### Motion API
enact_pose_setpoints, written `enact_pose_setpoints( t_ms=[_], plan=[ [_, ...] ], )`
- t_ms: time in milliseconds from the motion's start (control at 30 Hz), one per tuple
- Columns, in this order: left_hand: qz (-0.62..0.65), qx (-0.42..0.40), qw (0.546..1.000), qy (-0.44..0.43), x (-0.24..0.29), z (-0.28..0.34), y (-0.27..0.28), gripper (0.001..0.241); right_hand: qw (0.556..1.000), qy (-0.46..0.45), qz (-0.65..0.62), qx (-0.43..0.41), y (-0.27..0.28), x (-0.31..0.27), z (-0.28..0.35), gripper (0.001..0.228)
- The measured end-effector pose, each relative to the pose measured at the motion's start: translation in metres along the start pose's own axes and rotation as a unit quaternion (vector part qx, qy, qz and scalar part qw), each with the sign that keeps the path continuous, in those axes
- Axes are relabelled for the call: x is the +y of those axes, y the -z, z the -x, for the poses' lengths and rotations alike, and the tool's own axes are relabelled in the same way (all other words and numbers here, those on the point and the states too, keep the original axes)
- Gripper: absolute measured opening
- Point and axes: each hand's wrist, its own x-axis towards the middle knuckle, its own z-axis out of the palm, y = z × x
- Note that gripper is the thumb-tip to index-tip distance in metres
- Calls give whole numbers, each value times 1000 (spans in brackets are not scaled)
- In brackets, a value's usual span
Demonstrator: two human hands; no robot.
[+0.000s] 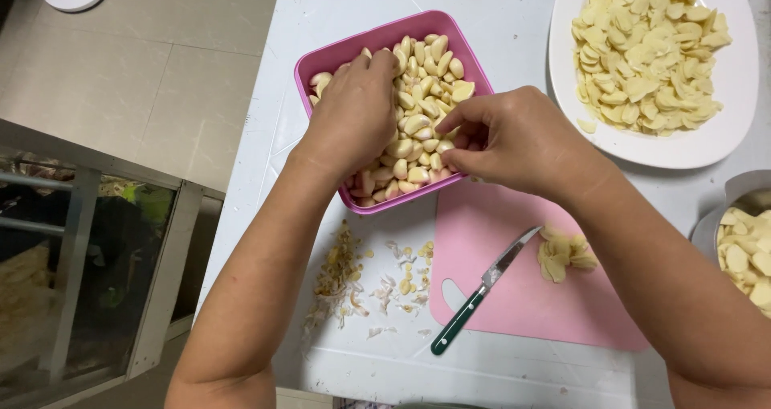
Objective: Slicing peeled garlic cloves on a cutting board and transferring them to a bowl.
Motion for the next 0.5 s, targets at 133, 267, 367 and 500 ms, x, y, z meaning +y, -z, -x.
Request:
enact_pose_setpoints(
  t_ms=[133,267,367,500],
  plan=[
    [48,-39,998,4,16,10,14,41,992,95,-39,67,-5,15,0,23],
    [119,-58,991,18,22,19,21,36,960,15,-274,59,3,17,0,20],
    [134,-40,990,-2,21,20,22,35,924,17,-374,81,1,39,-11,19],
    [137,-9,990,-25,17,21,16,25,850,22,-513,116,3,68,-23,22]
  ],
)
